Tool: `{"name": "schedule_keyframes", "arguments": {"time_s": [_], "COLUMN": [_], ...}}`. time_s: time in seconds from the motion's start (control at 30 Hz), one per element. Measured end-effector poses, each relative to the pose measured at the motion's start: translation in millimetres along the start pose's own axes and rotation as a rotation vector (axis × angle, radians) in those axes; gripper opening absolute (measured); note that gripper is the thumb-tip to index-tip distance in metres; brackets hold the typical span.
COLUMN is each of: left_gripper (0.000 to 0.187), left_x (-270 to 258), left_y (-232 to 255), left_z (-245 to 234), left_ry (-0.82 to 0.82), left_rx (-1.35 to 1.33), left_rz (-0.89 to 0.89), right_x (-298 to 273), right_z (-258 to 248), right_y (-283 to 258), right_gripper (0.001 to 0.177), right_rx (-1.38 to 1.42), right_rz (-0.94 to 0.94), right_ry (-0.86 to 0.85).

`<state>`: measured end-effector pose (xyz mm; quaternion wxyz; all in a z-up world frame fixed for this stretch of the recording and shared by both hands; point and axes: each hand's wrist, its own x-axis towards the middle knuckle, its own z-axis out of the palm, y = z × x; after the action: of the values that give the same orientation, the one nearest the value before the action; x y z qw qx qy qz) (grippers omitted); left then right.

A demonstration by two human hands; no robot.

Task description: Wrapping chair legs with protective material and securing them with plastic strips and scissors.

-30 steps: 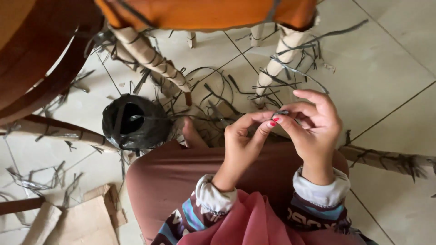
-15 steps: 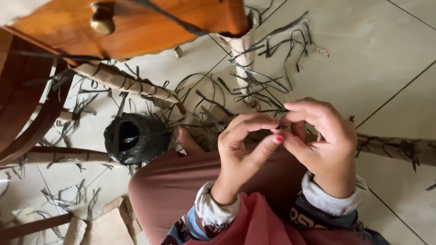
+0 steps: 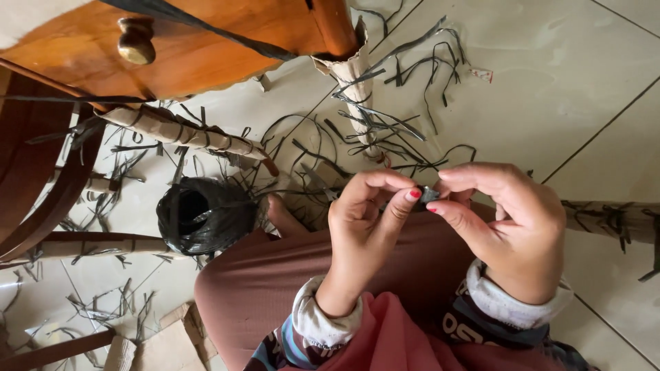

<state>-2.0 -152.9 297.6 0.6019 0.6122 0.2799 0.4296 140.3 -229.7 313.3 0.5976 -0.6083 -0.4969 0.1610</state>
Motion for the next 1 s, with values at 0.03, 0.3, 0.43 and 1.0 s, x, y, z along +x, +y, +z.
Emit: {"name": "schedule_keyframes", "arguments": {"time_s": [0.03,0.3,0.43,1.0], "left_gripper": [0.015,0.036,0.034,0.040], "left_x": [0,-2,1,-40], "left_y": [0,5,7,-146], "left_z": [0,1,2,-33], "left_ry": [-0.001,-0.014,-0.004,-0.338], "left_rx": [0.001,-0.047,-0.021,0.445], "left_rz": [0.001,-0.024,-0.008,-0.068], "right_x": [0,13,16,27], "right_z": [0,-4,-6,11], "right_y": [0,1,3,81], "right_gripper": [0.038,0.018,0.013,0.025], "right_rx": [0.000,-0.077,-0.105,0.000], "right_rz": [-0.001,-0.169,-0.178,-0.139], "right_ry": [0.001,-0.109,-0.105,0.259]}}
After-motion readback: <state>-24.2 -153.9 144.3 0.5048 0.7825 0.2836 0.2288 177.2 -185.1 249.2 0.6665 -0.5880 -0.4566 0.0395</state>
